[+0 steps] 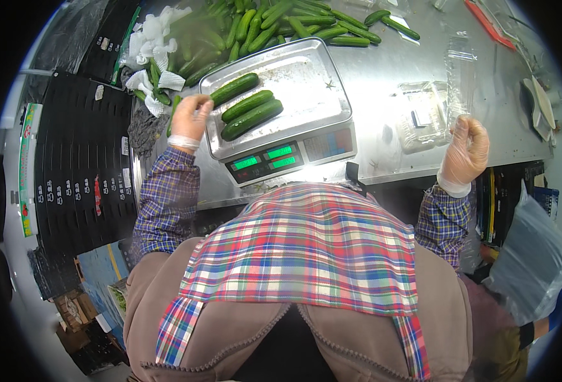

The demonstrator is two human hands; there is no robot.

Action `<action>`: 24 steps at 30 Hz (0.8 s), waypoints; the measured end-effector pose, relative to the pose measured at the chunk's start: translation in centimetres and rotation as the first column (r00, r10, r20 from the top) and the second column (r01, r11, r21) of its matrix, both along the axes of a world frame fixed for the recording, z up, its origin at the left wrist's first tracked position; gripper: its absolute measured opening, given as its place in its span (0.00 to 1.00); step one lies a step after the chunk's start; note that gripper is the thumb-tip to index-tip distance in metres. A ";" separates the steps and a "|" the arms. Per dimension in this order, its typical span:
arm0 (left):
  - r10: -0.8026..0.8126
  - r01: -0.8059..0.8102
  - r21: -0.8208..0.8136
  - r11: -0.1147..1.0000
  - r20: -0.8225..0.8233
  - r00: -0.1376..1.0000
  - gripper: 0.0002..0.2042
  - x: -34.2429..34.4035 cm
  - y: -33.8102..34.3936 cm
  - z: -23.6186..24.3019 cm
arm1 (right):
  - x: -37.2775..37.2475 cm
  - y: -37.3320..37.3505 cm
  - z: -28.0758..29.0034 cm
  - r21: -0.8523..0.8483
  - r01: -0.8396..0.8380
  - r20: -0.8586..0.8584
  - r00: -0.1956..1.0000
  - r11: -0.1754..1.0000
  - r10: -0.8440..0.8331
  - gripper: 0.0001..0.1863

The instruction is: The person repeatedly selects cucumbers from a pile, places them on a digital scale, wraps them in foam netting, and puts them into clear plastic containers. The containers are then placed into a black crate. The process is repeated multiple times throughout the clip.

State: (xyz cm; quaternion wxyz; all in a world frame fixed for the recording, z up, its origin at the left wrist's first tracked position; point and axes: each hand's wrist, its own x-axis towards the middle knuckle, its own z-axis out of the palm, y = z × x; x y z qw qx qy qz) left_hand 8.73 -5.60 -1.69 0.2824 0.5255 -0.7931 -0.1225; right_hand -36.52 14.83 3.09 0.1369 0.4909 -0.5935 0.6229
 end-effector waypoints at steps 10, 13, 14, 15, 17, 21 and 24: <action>-0.091 0.103 -0.115 0.988 0.109 0.990 0.18 0.2 -6.3 -4.4 | 2.6 -1.5 1.7 0.143 -0.001 -0.067 0.998 0.990 0.011 0.04; 0.297 -0.304 -0.011 0.953 -0.171 0.939 0.17 4.7 -7.7 -7.1 | 2.6 -1.2 1.6 0.157 0.036 -0.059 0.998 0.987 -0.027 0.04; 0.374 -0.358 0.131 0.924 -0.133 0.918 0.18 6.2 -7.7 -8.1 | 2.5 -1.1 1.4 0.155 0.047 -0.060 0.997 0.987 -0.038 0.05; 0.433 -0.399 0.249 0.882 -0.099 0.896 0.18 7.5 -7.7 -9.3 | 2.5 -1.1 1.4 0.126 0.030 -0.081 0.997 0.992 -0.020 0.05; 0.397 -0.424 0.347 0.836 0.149 0.905 0.20 8.8 -6.5 -12.1 | 2.6 -1.4 1.2 0.196 0.027 0.021 0.999 0.980 -0.032 0.05; 0.451 -0.542 0.231 0.808 0.348 0.822 0.20 7.6 -3.8 -12.5 | 3.7 -2.8 1.6 0.257 -0.023 -0.053 0.998 0.966 0.038 0.06; 0.365 -0.360 -0.106 0.927 0.037 0.930 0.22 4.3 -2.5 -6.6 | 4.9 -4.2 2.6 0.277 -0.018 -0.108 0.993 0.961 0.050 0.06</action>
